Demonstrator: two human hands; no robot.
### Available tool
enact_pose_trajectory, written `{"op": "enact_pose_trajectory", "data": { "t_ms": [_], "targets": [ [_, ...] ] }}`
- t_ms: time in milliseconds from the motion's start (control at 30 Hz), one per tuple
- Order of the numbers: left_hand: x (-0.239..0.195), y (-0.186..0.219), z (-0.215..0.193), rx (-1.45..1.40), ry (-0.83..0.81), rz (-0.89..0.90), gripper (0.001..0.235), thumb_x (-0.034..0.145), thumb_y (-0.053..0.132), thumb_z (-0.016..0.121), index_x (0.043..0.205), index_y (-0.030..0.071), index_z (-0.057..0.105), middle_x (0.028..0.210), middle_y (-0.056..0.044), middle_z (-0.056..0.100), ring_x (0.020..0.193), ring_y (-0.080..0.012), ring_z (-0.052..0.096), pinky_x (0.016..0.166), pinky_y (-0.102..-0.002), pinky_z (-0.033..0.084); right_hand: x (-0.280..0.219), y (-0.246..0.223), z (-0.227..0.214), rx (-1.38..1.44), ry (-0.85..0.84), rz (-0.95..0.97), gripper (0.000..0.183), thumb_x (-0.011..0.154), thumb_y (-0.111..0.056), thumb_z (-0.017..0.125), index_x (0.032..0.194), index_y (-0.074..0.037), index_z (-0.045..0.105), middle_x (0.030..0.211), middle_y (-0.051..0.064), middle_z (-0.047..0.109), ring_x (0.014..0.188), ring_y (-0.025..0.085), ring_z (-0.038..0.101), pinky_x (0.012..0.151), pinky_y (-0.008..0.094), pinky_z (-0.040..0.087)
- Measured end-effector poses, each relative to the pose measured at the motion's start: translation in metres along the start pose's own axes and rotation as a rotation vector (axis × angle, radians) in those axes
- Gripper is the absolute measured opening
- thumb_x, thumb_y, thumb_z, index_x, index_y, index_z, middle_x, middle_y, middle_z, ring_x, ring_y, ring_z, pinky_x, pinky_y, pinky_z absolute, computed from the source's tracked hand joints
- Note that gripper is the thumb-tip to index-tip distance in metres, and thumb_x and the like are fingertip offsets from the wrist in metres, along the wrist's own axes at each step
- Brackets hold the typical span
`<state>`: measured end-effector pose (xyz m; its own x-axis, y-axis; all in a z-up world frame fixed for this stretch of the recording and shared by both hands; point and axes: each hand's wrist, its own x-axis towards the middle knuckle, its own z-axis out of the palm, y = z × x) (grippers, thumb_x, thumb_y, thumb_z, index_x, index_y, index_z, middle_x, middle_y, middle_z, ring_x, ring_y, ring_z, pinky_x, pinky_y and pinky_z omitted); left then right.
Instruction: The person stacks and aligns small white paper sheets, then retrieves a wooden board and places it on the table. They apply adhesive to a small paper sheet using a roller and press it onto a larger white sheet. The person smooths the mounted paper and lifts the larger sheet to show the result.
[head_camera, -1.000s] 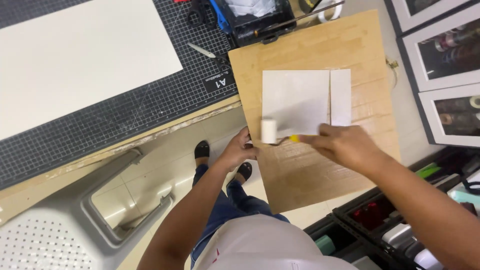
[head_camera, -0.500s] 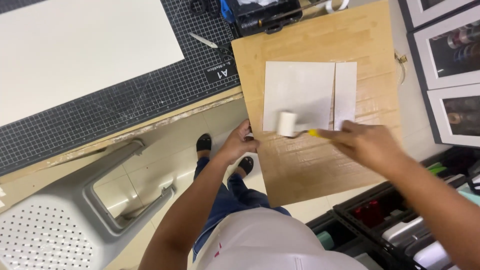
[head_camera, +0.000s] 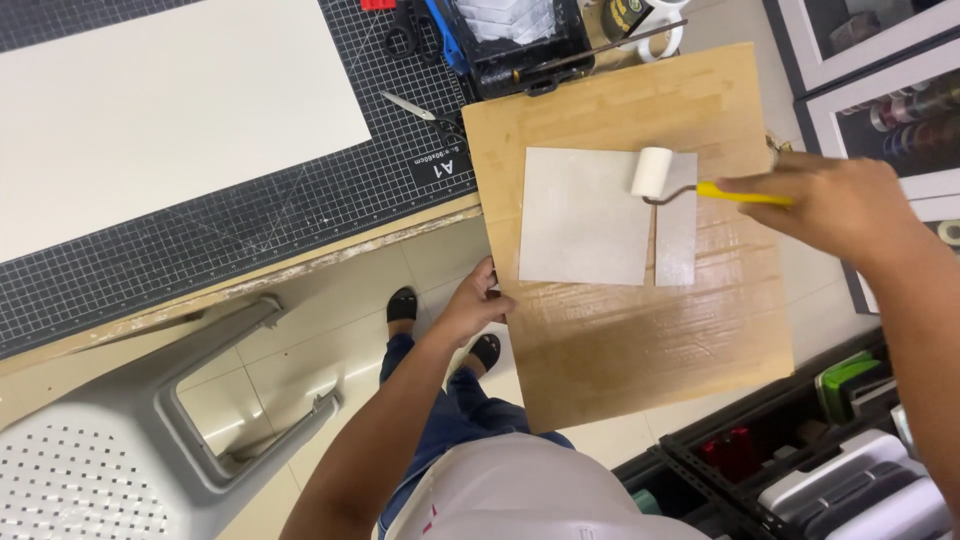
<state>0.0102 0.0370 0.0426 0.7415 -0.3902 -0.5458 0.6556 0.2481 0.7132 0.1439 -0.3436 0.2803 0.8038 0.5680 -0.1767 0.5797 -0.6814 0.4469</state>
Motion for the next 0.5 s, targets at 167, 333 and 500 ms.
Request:
{"op": "enact_pose_trajectory", "data": {
  "t_ms": [167, 333, 500],
  "targets": [
    [-0.008, 0.014, 0.008, 0.052, 0.028, 0.001, 0.071, 0.085, 0.002, 0.064, 0.151, 0.02, 0.044, 0.128, -0.011, 0.063, 0.093, -0.0226, 0.067, 0.072, -0.034, 0.054, 0.103, -0.049, -0.003, 0.248, -0.18, 0.016, 0.042, 0.095, -0.056, 0.061, 0.136, -0.065, 0.056, 0.141, 0.002, 0.068, 0.104, 0.024, 0.075, 0.065, 0.039, 0.063],
    [-0.008, 0.015, 0.007, 0.058, 0.02, 0.002, 0.07, 0.085, 0.002, 0.065, 0.149, 0.018, 0.043, 0.132, -0.01, 0.062, 0.101, -0.0253, 0.067, 0.077, -0.037, 0.059, 0.115, -0.051, -0.007, 0.352, -0.157, -0.046, 0.043, 0.095, -0.046, 0.065, 0.137, -0.054, 0.063, 0.117, 0.0, 0.063, 0.098, 0.023, 0.066, 0.068, 0.04, 0.053],
    [-0.007, 0.012, 0.006, 0.071, 0.03, 0.027, 0.074, 0.085, 0.003, 0.067, 0.152, 0.02, 0.04, 0.138, -0.009, 0.061, 0.102, -0.0239, 0.067, 0.077, -0.037, 0.057, 0.068, 0.014, -0.011, 0.084, -0.353, 0.034, 0.047, 0.094, -0.056, 0.061, 0.139, -0.068, 0.054, 0.084, -0.011, 0.062, 0.067, 0.014, 0.067, 0.053, 0.03, 0.051]
  ]
}}
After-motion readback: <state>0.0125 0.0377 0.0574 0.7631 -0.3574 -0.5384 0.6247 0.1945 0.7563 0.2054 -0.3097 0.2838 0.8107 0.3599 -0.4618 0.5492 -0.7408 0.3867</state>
